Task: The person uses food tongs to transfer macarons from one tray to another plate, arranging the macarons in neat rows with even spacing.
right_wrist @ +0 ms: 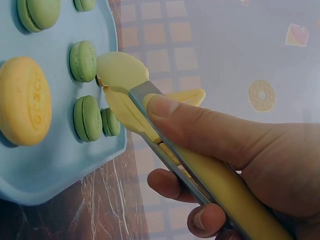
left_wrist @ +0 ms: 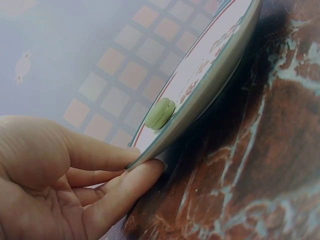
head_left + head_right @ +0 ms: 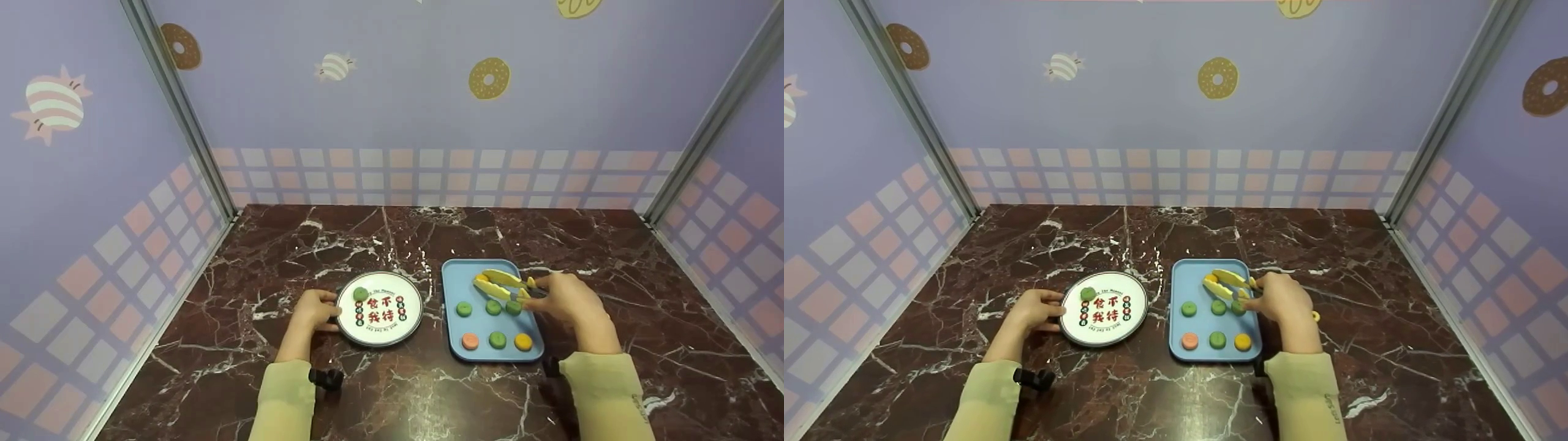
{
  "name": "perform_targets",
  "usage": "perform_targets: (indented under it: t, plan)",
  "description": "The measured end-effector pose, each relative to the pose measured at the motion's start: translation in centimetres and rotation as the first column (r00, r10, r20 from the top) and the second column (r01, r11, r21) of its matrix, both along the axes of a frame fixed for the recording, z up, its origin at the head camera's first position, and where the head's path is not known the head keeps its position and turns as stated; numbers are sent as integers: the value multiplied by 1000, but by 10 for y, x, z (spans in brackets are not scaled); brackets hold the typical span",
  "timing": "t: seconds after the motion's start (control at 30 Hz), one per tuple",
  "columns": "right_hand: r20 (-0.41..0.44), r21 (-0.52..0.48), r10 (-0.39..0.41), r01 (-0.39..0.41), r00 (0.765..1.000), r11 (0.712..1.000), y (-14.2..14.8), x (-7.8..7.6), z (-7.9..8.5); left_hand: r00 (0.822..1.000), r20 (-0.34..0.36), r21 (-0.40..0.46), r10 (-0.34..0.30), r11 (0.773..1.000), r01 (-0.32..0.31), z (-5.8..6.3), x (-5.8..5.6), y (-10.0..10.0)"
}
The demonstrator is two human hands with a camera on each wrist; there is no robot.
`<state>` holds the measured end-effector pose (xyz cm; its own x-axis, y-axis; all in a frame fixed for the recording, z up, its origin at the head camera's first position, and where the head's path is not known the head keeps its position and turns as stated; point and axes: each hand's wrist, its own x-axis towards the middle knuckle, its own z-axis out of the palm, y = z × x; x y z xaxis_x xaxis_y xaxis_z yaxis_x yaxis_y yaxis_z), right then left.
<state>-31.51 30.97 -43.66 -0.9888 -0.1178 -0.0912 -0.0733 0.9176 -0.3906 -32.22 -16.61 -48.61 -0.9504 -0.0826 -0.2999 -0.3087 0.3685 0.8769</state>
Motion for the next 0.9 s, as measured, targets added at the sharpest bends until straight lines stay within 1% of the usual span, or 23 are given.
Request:
perform_targets:
  t: [0.4,0.6,0.9]
  plan:
    - [-4,3,12,-12,1000,1000,-2,-1,0,1000,-7,-5,-7,1000,7,-1,0,0]
    - [-30,26,33,-33,999,999,-3,0,0,1000,-13,-2,-4,1000,4,-1,0,1]
    - [-22,15,47,-47,999,999,-5,-3,-1,1000,-13,-4,-2,1000,2,-3,-1,0]
